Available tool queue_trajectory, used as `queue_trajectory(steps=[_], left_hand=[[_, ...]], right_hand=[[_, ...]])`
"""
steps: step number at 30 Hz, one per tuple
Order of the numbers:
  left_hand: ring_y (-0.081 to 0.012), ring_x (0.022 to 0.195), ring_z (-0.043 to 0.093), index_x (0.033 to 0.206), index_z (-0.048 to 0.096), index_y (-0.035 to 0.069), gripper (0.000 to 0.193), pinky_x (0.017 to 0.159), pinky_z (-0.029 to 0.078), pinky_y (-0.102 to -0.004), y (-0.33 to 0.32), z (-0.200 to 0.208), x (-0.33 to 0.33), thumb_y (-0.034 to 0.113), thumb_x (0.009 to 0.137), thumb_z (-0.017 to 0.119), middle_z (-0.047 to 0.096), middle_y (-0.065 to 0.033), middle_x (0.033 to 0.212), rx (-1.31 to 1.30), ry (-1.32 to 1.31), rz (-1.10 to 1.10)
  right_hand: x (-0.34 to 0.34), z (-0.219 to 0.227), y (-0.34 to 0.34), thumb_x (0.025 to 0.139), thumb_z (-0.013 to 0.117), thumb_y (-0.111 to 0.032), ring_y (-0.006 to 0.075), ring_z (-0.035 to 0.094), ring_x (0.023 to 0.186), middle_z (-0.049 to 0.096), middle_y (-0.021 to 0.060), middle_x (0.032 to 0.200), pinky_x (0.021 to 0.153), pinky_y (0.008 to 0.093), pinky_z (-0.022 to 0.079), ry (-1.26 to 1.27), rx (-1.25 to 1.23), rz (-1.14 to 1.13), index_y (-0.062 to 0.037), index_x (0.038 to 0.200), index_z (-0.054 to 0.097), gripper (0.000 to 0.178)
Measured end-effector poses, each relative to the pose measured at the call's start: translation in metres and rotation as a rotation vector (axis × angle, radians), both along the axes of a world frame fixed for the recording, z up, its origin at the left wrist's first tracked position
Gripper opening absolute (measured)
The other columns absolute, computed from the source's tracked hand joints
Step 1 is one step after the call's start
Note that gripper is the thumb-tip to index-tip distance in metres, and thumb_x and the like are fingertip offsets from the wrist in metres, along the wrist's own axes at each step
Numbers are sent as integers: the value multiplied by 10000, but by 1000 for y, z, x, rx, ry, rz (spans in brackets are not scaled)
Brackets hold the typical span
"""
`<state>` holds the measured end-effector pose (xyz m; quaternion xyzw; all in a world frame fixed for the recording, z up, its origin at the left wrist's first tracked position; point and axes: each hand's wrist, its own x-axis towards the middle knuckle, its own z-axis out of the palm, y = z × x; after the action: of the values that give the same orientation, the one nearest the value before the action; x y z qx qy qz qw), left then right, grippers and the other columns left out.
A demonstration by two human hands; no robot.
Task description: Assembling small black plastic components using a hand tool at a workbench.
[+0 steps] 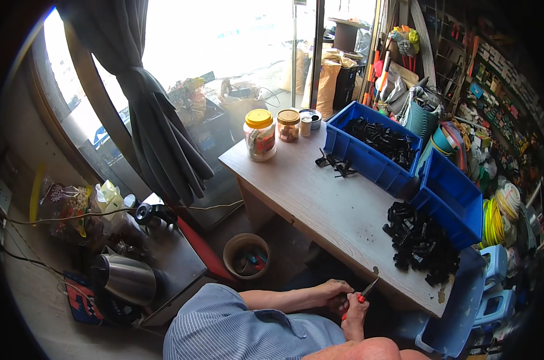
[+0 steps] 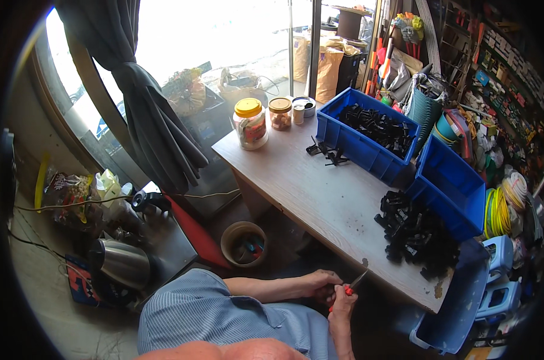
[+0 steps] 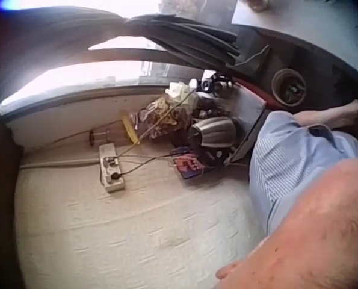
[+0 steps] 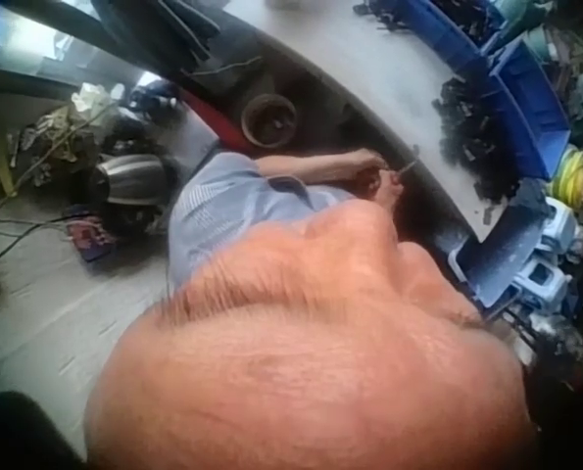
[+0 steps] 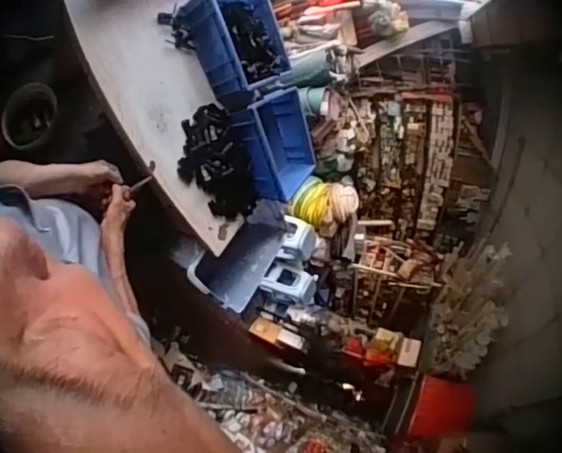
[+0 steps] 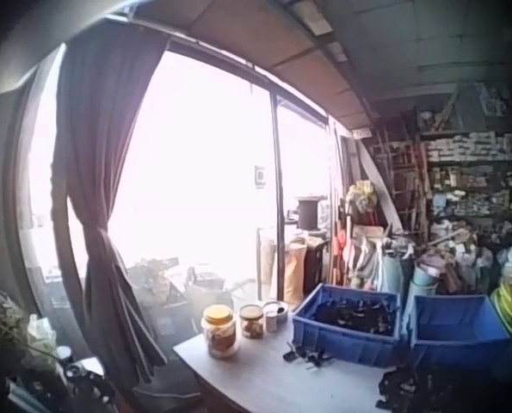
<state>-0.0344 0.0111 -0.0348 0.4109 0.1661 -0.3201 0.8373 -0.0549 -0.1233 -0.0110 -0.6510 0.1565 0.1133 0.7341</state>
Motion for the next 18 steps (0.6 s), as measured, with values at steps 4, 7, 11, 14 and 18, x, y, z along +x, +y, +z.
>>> queue_trajectory(steps=[4,7,11,14,18], left_hand=[[-141,604,654,1107,598,19,257,496,503,-256,10,20,-3,237,976,558,685,-66,760,62,-197,-32],[-126,757,667,1276,555,-3,373,591,537,-252,21,15,-3,230,984,552,698,-65,891,97,-470,-40],[-152,918,663,1382,493,-13,454,741,557,-293,37,23,-4,182,983,587,679,-106,1080,64,-622,-147],[-169,1010,650,1394,477,-18,466,808,548,-302,44,24,-2,118,967,605,665,-111,1139,-44,-747,-183],[-192,1050,647,1398,471,-14,496,834,553,-330,47,20,0,75,939,638,658,-123,1161,-3,-891,-210]], right_hand=[[7,-4,-4,843,658,-145,96,478,516,502,-14,630,455,242,401,-21,156,-44,-113,795,541,131],[12,5,-7,882,638,-177,77,487,583,480,-22,681,489,238,392,-22,156,-22,-114,828,537,131],[19,-11,-15,864,635,-182,101,498,543,503,-20,661,473,250,421,-45,261,-14,-140,848,555,92],[23,-14,-13,867,631,-192,102,501,547,501,-24,664,473,255,422,-70,294,3,-146,849,556,90],[20,-5,-10,865,640,-218,97,498,561,506,-35,690,493,256,414,-38,300,7,-162,846,562,98]])
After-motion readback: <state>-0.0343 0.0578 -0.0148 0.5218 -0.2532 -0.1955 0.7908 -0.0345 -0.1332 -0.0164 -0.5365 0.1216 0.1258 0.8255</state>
